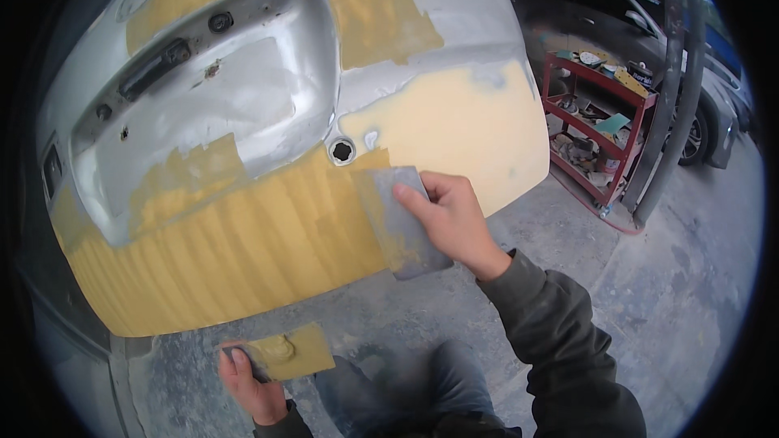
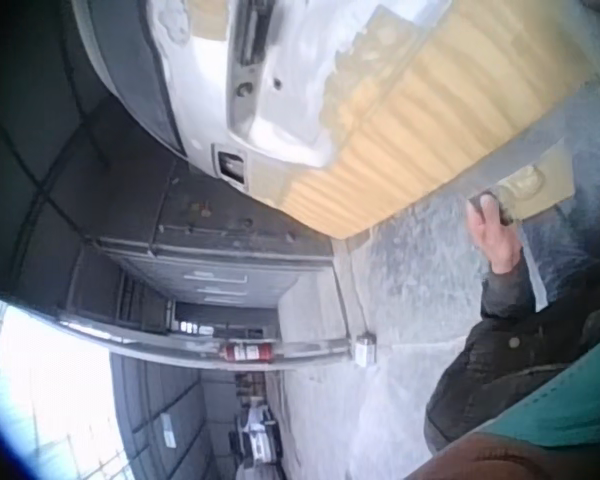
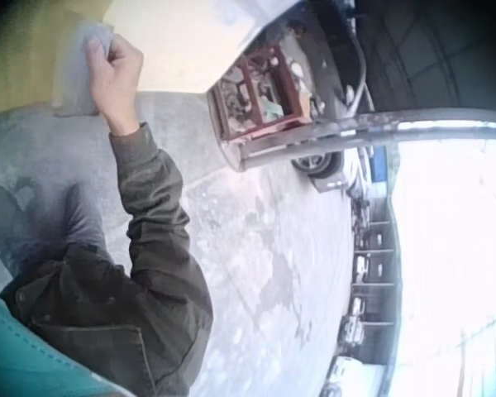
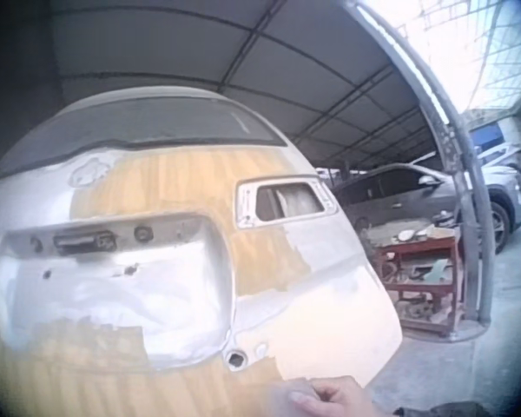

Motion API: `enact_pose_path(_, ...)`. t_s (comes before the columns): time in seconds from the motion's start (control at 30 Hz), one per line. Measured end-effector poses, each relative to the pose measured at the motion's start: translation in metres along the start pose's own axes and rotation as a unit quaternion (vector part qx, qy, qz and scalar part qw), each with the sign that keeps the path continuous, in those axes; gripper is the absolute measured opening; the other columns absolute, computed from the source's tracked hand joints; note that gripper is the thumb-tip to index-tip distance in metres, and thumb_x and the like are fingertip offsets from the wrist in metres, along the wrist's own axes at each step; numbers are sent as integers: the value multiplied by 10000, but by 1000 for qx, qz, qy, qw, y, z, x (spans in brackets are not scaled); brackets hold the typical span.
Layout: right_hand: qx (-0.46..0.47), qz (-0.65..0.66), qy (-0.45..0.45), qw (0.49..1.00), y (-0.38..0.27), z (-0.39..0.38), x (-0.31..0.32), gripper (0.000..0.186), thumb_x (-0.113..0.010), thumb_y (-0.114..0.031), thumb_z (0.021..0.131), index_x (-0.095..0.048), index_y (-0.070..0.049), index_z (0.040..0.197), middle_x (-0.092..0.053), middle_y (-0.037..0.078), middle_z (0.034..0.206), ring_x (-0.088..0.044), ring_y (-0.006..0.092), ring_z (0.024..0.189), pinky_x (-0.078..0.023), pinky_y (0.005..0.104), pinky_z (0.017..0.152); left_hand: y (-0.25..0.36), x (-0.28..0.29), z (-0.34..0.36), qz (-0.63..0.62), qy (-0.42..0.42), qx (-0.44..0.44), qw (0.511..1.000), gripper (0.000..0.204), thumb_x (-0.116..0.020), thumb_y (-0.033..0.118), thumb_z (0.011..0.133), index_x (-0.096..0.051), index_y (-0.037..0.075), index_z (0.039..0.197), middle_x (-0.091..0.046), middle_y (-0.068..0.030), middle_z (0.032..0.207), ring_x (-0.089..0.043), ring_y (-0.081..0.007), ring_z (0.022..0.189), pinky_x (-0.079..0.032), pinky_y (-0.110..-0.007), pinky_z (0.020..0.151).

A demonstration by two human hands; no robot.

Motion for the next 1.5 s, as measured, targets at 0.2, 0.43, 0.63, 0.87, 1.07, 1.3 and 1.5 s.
enact_pose_path(0.2, -3, -26, 43, 999, 12, 28, -5, 257, -733, -178, 1033, -776, 69, 973, -714, -10, 760, -548, 27, 687, -451, 268, 597, -4, 7, 1, 3, 5, 23, 1000, 229, -573, 263, 1146, -563, 48, 1068, -573, -13, 939, -562, -107, 885, -477, -284, 831)
enact_pose_path(0.43, -59, 27, 54, 996, 25, 25, -20, 230, -740, -148, 1022, -796, 70, 971, -735, 3, 776, -578, 36, 684, -465, 267, 603, -13, 10, 4, -2, 4, 30, 1000, 224, -578, 258, 1145, -565, 50, 1064, -577, -12, 936, -567, -107, 878, -478, -284, 827)
enact_pose_path(0.63, -121, 125, 55, 983, 27, 16, -47, 234, -721, -133, 1043, -803, 85, 1069, -808, 75, 952, -718, 95, 796, -569, 273, 732, -15, 11, 6, -6, 27, 32, 999, 211, -575, 248, 1145, -573, 50, 1072, -579, -14, 935, -571, -112, 880, -484, -290, 834)
enact_pose_path(0.87, -150, 236, 105, 954, 23, 13, -74, 264, -726, -156, 1045, -789, 94, 989, -793, 90, 911, -710, 106, 773, -557, 288, 692, -10, 11, 6, -12, 24, 21, 999, 188, -558, 218, 1149, -576, 49, 1070, -592, -22, 949, -586, -121, 893, -502, -300, 855)
enact_pose_path(1.07, -177, 312, 135, 923, 12, 7, -95, 276, -728, -170, 1061, -774, 102, 1060, -790, 89, 971, -714, 106, 804, -569, 286, 702, -9, 6, 4, -25, 36, 32, 999, 192, -549, 212, 1151, -572, 52, 1049, -593, -26, 945, -593, -127, 901, -515, -311, 869)
enact_pose_path(1.3, -26, 46, -245, 968, -38, -41, -52, 172, -722, -159, 1065, -772, 5, 1072, -758, 43, 936, -646, 93, 790, -521, 320, 713, -11, 27, 5, 15, -29, 16, 999, 191, -549, 218, 1152, -571, 57, 1052, -591, -32, 969, -598, -136, 930, -519, -321, 886)
enact_pose_path(1.5, 103, -73, -283, 951, -34, -42, -29, 279, -756, -228, 1035, -715, 35, 952, -630, 82, 725, -517, 104, 650, -461, 327, 608, -3, -6, 21, -121, 85, 17, 989, 246, -579, 267, 1152, -612, 44, 1249, -669, -53, 1189, -664, -185, 1117, -549, -388, 1010)
Point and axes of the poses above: each hand's wrist, its own z-axis towards the middle knuckle, its own x-axis out of the back of the hand, y = z × x, the point moved 2 cm from there along z, towards the middle knuckle
